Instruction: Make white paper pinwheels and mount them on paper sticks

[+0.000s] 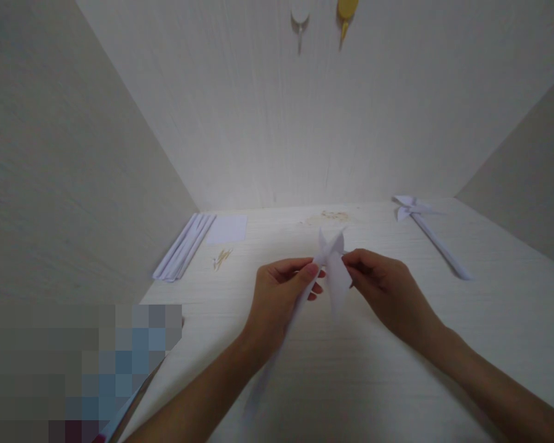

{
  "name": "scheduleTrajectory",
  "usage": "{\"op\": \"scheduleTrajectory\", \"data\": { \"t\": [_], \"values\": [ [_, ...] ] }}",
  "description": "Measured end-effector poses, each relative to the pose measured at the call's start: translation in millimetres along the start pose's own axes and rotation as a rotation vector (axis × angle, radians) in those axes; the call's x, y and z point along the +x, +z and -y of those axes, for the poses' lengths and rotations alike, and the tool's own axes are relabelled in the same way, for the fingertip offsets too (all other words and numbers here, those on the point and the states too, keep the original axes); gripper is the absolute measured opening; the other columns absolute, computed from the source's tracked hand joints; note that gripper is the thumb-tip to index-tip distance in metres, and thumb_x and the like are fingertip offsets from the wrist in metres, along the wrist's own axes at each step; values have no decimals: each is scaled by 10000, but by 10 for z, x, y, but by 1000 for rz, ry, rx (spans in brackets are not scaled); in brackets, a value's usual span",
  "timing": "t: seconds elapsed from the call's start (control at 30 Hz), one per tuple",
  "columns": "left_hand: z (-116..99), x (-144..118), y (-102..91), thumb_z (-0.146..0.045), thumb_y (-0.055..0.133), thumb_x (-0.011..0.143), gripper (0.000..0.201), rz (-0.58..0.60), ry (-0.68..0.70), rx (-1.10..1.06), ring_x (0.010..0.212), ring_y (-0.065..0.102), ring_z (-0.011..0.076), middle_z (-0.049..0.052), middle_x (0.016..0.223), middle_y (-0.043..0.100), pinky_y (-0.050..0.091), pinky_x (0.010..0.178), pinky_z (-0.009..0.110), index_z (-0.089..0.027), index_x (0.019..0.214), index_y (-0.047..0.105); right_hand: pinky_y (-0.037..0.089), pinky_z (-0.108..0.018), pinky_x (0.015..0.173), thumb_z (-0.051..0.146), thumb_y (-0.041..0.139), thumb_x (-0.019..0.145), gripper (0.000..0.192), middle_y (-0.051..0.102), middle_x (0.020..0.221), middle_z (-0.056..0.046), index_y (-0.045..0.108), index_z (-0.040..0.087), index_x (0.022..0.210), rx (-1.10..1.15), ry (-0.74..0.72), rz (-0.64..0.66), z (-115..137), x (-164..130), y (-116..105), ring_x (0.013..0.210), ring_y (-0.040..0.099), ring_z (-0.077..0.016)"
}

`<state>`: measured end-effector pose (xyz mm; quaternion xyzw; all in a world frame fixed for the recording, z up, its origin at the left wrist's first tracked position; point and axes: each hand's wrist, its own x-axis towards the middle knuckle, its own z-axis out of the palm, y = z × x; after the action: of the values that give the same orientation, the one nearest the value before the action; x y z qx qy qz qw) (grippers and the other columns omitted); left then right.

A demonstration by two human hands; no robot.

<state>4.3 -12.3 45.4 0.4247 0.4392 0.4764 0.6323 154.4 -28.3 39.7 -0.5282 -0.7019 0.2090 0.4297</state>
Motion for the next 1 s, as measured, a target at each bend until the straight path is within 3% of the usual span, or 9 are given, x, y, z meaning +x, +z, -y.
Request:
{"op": "scheduleTrajectory", "data": {
  "t": [0.23, 0.63, 1.0],
  "values": [
    [-1, -12, -14, -225, 683, 606, 147, 41, -64, -144, 436, 490, 51, 7, 552, 607, 417, 461, 185, -108, 694, 665, 426, -213, 491, 145, 482, 749, 121, 599, 584, 0, 585, 170, 692, 113, 37, 36, 27, -4, -18, 526, 547, -112],
    [-2, -4, -26, -227, 664, 633, 131, 161, -150, -231, 444, 464, 36, 26, 594, 600, 391, 448, 154, -99, 610, 651, 387, -202, 492, 124, 484, 762, 135, 585, 582, 10, 572, 168, 670, -111, -257, -185, 56, -57, 3, 519, 520, -95],
    [27, -13, 14, -216, 651, 648, 128, 155, -105, -230, 421, 431, 32, -4, 512, 557, 369, 441, 156, -104, 587, 641, 381, -216, 492, 81, 479, 742, 139, 562, 570, 4, 555, 159, 656, -112, -291, -234, 31, -97, 65, 511, 495, -98]
  ]
}}
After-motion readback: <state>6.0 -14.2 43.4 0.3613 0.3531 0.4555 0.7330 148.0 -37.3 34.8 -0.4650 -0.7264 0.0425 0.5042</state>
